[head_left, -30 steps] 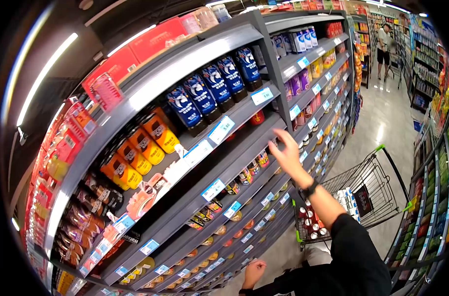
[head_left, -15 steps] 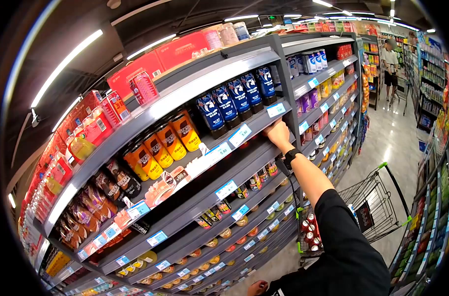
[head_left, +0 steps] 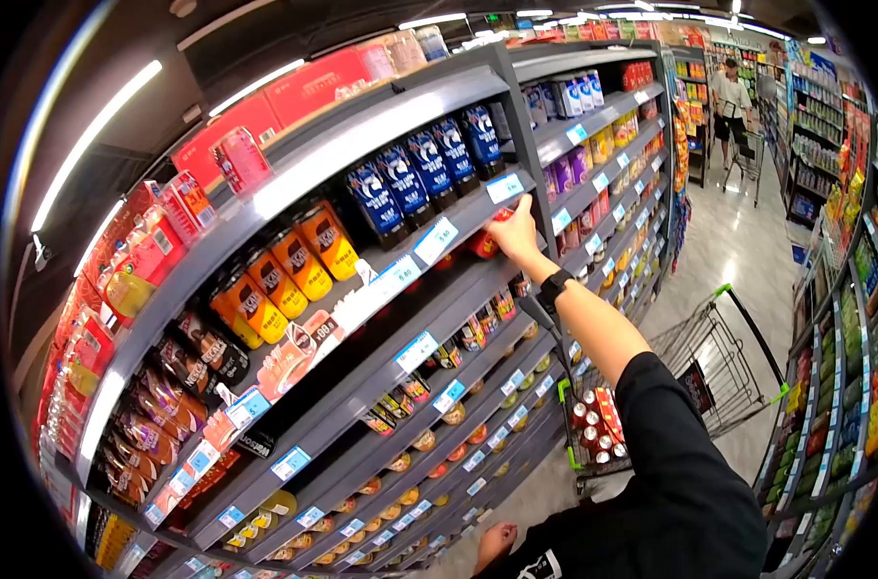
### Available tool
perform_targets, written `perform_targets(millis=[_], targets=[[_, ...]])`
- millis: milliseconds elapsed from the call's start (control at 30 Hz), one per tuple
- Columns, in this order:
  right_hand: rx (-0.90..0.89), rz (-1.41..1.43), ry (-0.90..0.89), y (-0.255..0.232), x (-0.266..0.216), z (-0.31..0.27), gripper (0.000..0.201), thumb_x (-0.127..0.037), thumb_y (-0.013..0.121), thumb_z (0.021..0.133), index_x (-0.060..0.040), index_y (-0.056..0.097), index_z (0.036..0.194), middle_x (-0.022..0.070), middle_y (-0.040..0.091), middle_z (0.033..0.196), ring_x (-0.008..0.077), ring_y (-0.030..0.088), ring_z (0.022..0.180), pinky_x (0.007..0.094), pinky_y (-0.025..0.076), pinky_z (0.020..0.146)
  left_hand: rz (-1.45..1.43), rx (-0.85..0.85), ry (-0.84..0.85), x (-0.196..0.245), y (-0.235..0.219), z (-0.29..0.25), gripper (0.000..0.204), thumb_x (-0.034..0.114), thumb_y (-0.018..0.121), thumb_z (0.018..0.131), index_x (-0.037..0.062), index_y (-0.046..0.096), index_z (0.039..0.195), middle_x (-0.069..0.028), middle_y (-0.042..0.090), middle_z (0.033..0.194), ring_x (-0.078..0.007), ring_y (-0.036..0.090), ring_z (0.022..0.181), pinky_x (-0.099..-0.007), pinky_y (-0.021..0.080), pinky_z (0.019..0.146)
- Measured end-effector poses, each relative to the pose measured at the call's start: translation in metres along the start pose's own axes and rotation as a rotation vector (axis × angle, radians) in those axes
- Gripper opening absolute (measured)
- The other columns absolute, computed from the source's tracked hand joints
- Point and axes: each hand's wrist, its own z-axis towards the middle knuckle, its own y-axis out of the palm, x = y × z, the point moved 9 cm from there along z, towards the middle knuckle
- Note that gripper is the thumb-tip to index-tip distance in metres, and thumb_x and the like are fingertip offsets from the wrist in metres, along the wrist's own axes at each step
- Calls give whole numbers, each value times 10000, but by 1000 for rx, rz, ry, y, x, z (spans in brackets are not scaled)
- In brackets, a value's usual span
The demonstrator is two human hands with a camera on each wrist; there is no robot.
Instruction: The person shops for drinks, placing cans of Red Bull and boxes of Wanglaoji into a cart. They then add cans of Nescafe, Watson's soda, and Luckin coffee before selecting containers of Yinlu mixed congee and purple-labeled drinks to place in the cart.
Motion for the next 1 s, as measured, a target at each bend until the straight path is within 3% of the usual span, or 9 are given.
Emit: perform_targets(millis=[133, 300, 400, 600, 633, 800, 933, 967, 1000], targets=[[302, 177, 257, -25, 27, -24, 787, -345, 910, 707, -39, 415, 1237, 210, 612, 1104, 359, 620, 1039, 436, 486, 942, 32, -16, 64, -4, 10, 6, 306, 353, 683, 940, 78, 720, 1070, -149, 753, 897, -290, 726, 801, -384, 555, 733], [554, 515, 119, -76, 72, -54, 708, -320, 904, 788, -18, 467, 1256, 102, 617, 1132, 189, 601, 1017, 365, 498, 922, 45, -73, 14, -4, 18, -1, 293, 356, 664, 953, 87, 714, 1058, -159, 722, 863, -287, 709, 772, -393, 547, 723], [331, 571, 260, -120, 97, -88, 437, -360, 831, 859, -75, 601, 1098, 12, 648, 866, 75, 579, 641, 247, 462, 541, -93, -65, 2, -28, 34, -8, 213, 205, 605, 944, 62, 708, 1064, -162, 736, 945, -306, 722, 871, -394, 557, 780], [97, -356, 547, -227, 292, -202, 738, -551, 874, 710, -13, 625, 1150, 179, 729, 1034, 272, 702, 953, 396, 541, 852, 65, -267, -19, -70, 60, -32, 201, 72, 618, 893, 17, 722, 1056, -103, 739, 895, -215, 704, 823, -356, 560, 782], [119, -457, 482, -240, 294, -222, 777, -582, 864, 689, -6, 618, 1148, 218, 723, 1056, 324, 702, 974, 418, 534, 862, -284, -246, -58, -117, 75, -38, 163, 122, 656, 915, 20, 738, 1014, -90, 733, 853, -200, 696, 819, -360, 560, 776], [-74, -558, 745, -256, 407, -316, 631, -435, 857, 738, 4, 573, 1091, 223, 666, 1058, 392, 651, 996, 455, 508, 882, -45, -352, -135, -83, 65, -50, 171, 109, 601, 920, 17, 740, 957, -113, 760, 920, -256, 721, 820, -359, 571, 757], [-235, -558, 739, -226, 499, -372, 614, -280, 838, 737, -27, 492, 1177, 239, 588, 1187, 434, 597, 1090, 491, 483, 945, -92, -233, -555, -77, 50, -65, 133, 70, 702, 792, 2, 698, 907, -152, 750, 1022, -250, 708, 955, -383, 576, 786], [-290, -588, 827, -216, 512, -381, 619, -249, 841, 727, -34, 494, 1191, 235, 597, 1187, 437, 597, 1098, 495, 488, 939, 301, -336, 245, -23, 50, -59, 163, 87, 722, 801, -8, 695, 931, -138, 736, 1021, -234, 704, 977, -374, 592, 759], [-350, -614, 913, -204, 521, -387, 626, -219, 843, 717, -40, 495, 1206, 232, 606, 1187, 439, 597, 1106, 498, 493, 933, 369, -400, 83, -15, 53, -59, 200, 104, 725, 836, -14, 682, 991, -110, 719, 1030, -214, 713, 952, -358, 608, 718]])
